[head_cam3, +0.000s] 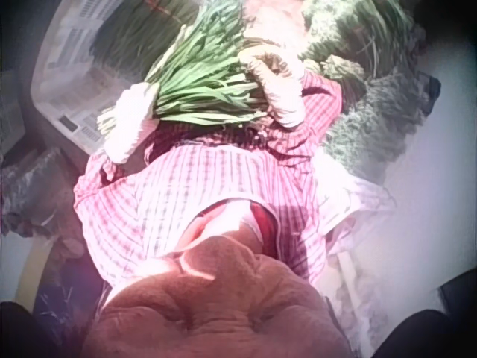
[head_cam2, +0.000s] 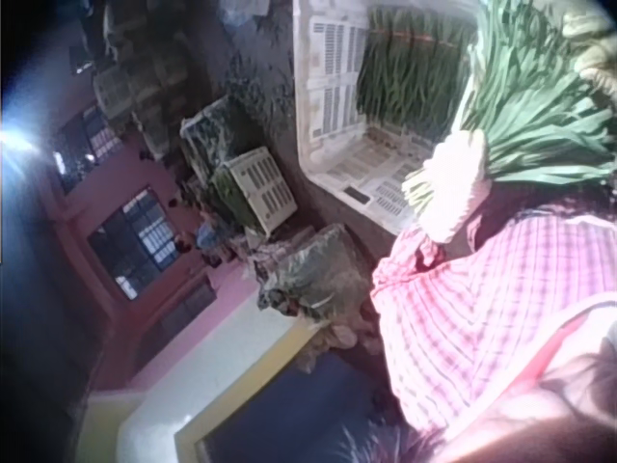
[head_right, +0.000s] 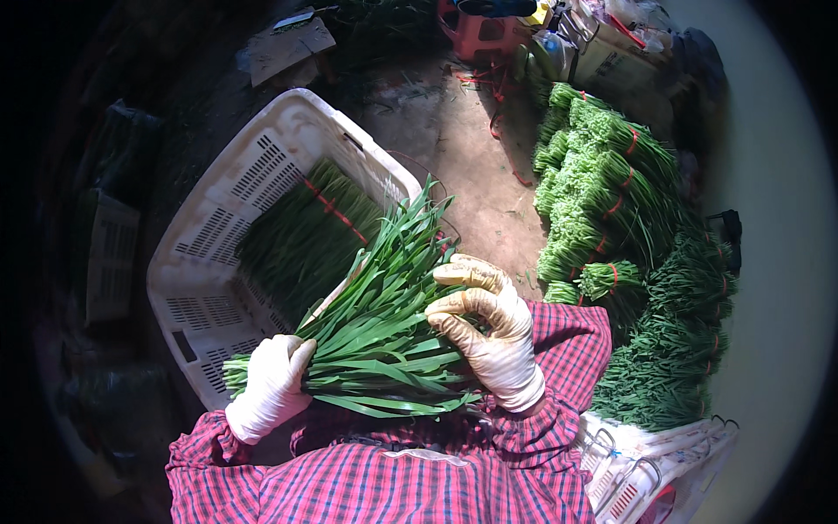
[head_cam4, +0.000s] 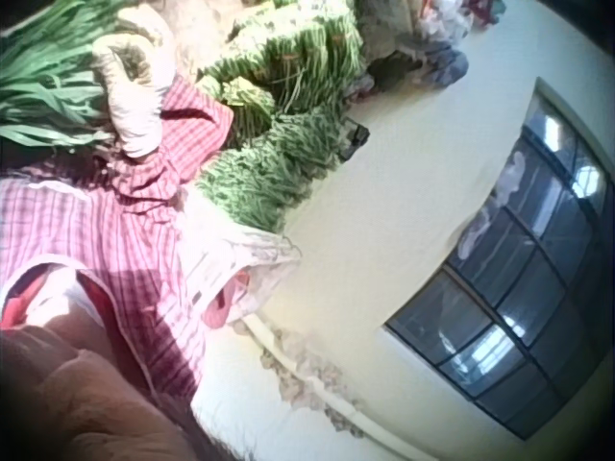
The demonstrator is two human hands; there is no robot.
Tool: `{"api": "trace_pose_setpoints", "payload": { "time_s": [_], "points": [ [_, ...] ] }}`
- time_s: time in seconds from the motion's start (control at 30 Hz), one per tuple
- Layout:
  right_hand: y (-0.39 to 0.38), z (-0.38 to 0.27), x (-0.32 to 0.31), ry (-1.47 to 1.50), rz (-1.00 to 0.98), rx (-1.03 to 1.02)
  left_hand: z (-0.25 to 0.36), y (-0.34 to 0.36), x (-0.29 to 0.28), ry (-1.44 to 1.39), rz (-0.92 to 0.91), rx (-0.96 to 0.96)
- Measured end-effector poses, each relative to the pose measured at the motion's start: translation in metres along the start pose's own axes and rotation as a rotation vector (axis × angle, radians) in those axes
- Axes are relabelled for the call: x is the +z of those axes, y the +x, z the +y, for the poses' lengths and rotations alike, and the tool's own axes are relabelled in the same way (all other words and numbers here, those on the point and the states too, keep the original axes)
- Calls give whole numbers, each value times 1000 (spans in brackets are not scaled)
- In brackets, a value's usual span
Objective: The person picks up bundles of green leafy vegetables, adjusts them with both hands, and places them into a white plastic basket. The person repeats this process for multiple bundles throughout the clip.
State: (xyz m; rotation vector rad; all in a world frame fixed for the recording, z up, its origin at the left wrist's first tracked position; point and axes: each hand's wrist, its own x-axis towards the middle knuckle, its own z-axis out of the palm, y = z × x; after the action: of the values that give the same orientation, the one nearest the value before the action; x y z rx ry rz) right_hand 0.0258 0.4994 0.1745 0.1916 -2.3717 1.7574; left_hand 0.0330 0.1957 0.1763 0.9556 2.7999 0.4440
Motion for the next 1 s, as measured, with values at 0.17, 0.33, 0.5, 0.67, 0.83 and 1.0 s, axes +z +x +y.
{"api": "trace_pose_setpoints", "payload": {
  "time_s": [0.17, 0.33, 0.5, 0.67, 0.83, 1.0],
  "points": [
    [-7, 21, -27, 228, 437, 158, -22, 10, -15, -99, 101, 7],
    [-14, 45, -30, 354, 534, 151, -104, 18, -45, -325, 298, -139],
    [-21, 61, -22, 348, 492, 230, -181, 22, 22, -429, 201, -295],
    [-21, 71, -18, 269, 462, 363, -224, -10, 143, -309, -197, -538],
    [-7, 74, -2, 272, 395, 435, -239, -47, 230, -196, -439, -569],
    [3, 68, 8, 141, 383, 481, -252, -55, 273, -195, -491, -638]
  ]
}}
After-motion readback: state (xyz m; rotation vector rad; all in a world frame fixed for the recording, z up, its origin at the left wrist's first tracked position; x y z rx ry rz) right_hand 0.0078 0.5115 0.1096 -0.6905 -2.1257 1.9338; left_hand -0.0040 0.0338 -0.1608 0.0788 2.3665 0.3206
